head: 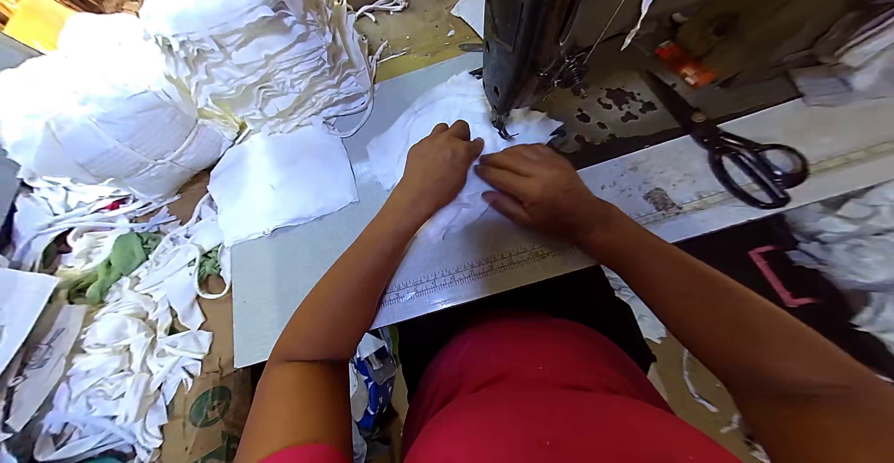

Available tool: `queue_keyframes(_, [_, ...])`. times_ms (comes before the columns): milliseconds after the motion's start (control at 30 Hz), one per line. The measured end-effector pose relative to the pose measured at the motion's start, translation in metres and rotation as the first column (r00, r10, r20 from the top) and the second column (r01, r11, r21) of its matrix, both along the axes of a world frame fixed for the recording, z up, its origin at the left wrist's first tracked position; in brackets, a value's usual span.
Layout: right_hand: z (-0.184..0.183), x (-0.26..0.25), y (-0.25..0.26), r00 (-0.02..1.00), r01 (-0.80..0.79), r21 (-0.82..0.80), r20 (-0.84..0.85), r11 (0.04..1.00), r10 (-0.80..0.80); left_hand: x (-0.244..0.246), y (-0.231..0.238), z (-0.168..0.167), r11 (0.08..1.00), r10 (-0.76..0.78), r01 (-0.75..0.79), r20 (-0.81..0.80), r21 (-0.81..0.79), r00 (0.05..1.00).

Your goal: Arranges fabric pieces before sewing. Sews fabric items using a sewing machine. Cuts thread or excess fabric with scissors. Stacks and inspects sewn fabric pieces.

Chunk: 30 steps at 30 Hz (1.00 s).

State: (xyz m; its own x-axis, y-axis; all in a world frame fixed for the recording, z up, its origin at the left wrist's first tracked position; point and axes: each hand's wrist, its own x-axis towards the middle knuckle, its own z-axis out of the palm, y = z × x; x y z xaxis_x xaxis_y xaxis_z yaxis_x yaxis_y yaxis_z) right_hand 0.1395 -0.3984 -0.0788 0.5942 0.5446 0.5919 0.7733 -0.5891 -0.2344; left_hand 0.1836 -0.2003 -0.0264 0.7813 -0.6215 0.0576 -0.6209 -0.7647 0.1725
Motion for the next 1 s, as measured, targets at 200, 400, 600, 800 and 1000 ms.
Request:
queue_keyframes(200, [0.0, -0.001, -0.004, 0.991, -0.003, -0.021, -0.131, 1.0, 0.001, 0.022, 0.013, 0.003, 0.959, -0.271, 0.27, 0.008, -0.083, 0.963])
queue_keyframes(400, [-0.002, 0.005, -0.022, 0.978, 0.158, -0.009, -0.139, 0.987, -0.158, 0.022, 0.012, -0.007, 0.977, -0.212, 0.213, 0.027, -0.019, 0.977])
queue_keyframes(600, [0.003, 0.004, -0.024, 0.99, 0.121, 0.096, 0.056, 0.988, -0.127, 0.008, -0.01, -0.011, 0.999, 0.046, -0.044, 0.1, -0.021, 0.994])
queue_keyframes(800, [-0.004, 0.002, -0.019, 0.981, 0.163, -0.004, -0.105, 0.987, -0.163, 0.006, -0.012, -0.031, 0.954, 0.127, -0.045, 0.266, -0.296, 0.956])
queue_keyframes(1000, [0.002, 0.009, -0.028, 0.934, 0.31, -0.064, -0.169, 0.949, -0.316, 0.018, 0.005, -0.033, 0.914, -0.21, 0.231, 0.099, -0.332, 0.973])
